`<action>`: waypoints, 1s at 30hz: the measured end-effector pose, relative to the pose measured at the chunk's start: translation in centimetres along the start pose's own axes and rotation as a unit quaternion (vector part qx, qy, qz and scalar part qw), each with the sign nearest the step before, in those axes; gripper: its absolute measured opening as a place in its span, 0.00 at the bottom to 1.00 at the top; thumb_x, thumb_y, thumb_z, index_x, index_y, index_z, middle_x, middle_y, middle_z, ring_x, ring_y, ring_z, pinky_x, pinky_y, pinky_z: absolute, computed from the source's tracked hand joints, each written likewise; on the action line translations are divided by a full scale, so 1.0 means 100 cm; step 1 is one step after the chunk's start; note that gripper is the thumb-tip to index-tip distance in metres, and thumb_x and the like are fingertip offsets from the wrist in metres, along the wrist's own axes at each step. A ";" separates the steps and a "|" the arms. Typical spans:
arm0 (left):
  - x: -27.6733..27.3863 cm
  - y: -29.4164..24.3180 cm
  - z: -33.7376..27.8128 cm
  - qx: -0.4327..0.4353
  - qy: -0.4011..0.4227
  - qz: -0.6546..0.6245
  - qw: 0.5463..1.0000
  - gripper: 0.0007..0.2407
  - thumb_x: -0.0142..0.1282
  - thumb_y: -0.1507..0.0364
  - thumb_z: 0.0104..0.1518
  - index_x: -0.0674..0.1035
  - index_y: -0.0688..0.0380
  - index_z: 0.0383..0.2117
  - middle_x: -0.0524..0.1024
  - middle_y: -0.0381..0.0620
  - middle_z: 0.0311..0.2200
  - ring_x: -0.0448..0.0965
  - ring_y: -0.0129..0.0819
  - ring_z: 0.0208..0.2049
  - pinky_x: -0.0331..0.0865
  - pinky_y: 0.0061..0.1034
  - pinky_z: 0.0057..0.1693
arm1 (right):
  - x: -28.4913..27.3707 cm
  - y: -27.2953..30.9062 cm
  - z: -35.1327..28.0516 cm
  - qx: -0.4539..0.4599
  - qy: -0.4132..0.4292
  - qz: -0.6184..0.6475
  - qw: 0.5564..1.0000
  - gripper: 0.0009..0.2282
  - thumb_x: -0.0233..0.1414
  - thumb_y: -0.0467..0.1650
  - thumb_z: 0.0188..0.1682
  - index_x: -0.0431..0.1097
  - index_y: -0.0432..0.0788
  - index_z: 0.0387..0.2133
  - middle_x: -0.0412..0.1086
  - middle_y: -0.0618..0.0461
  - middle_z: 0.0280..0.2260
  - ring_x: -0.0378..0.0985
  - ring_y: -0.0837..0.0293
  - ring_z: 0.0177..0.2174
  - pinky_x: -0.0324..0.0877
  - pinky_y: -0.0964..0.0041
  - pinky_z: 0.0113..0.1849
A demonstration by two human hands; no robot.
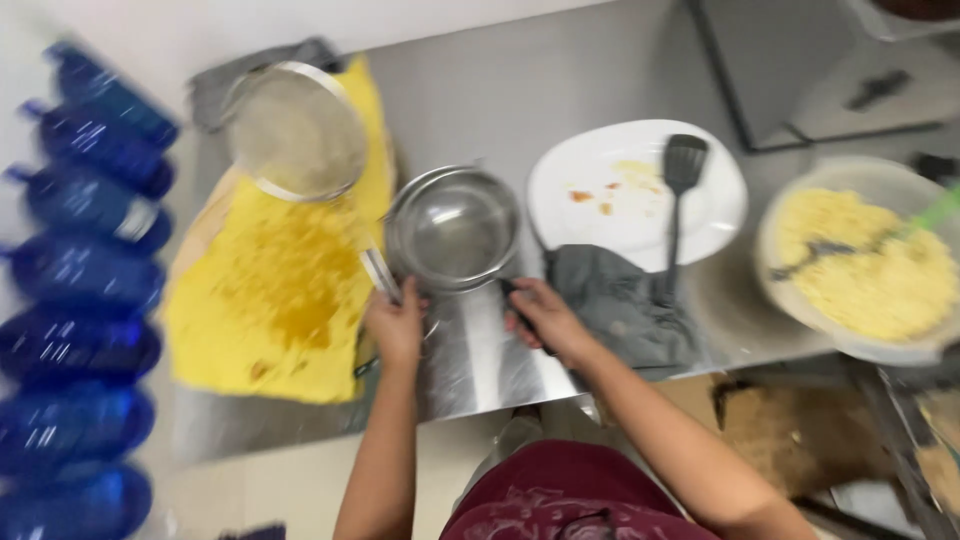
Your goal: Frying small food particles in a wok and then straining them out of the hot oil using metal strainers.
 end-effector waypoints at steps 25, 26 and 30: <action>0.133 -0.267 -0.176 0.131 0.180 -0.003 0.975 0.09 0.57 0.79 0.57 0.66 0.61 0.29 0.66 0.48 0.22 0.76 0.37 0.18 0.75 0.31 0.27 | -0.265 0.107 -0.396 -0.336 -0.151 0.233 0.900 0.20 0.51 0.37 0.60 0.57 0.42 0.60 0.71 0.33 0.26 0.55 0.66 0.08 0.41 0.76 0.11; 0.151 -0.300 -0.204 0.134 0.193 -0.003 0.972 0.09 0.57 0.79 0.57 0.66 0.61 0.29 0.66 0.48 0.22 0.76 0.37 0.18 0.75 0.31 0.27 | -0.281 0.098 -0.422 -0.340 -0.164 0.235 0.896 0.20 0.51 0.37 0.60 0.57 0.42 0.60 0.71 0.33 0.26 0.55 0.66 0.08 0.41 0.76 0.11; 0.262 -0.363 -0.282 0.200 0.307 0.070 0.928 0.07 0.57 0.73 0.55 0.70 0.58 0.31 0.67 0.45 0.24 0.70 0.37 0.23 0.69 0.34 0.34 | -0.356 0.059 -0.535 -0.380 -0.308 0.235 0.840 0.22 0.54 0.40 0.58 0.59 0.49 0.62 0.71 0.35 0.27 0.52 0.68 0.09 0.41 0.77 0.10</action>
Point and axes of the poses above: each hand's wrist, its own z-axis towards the middle knuckle, its own x-axis out of the palm, y = z × x, the point moved 10 cm from there along z, towards the middle knuckle
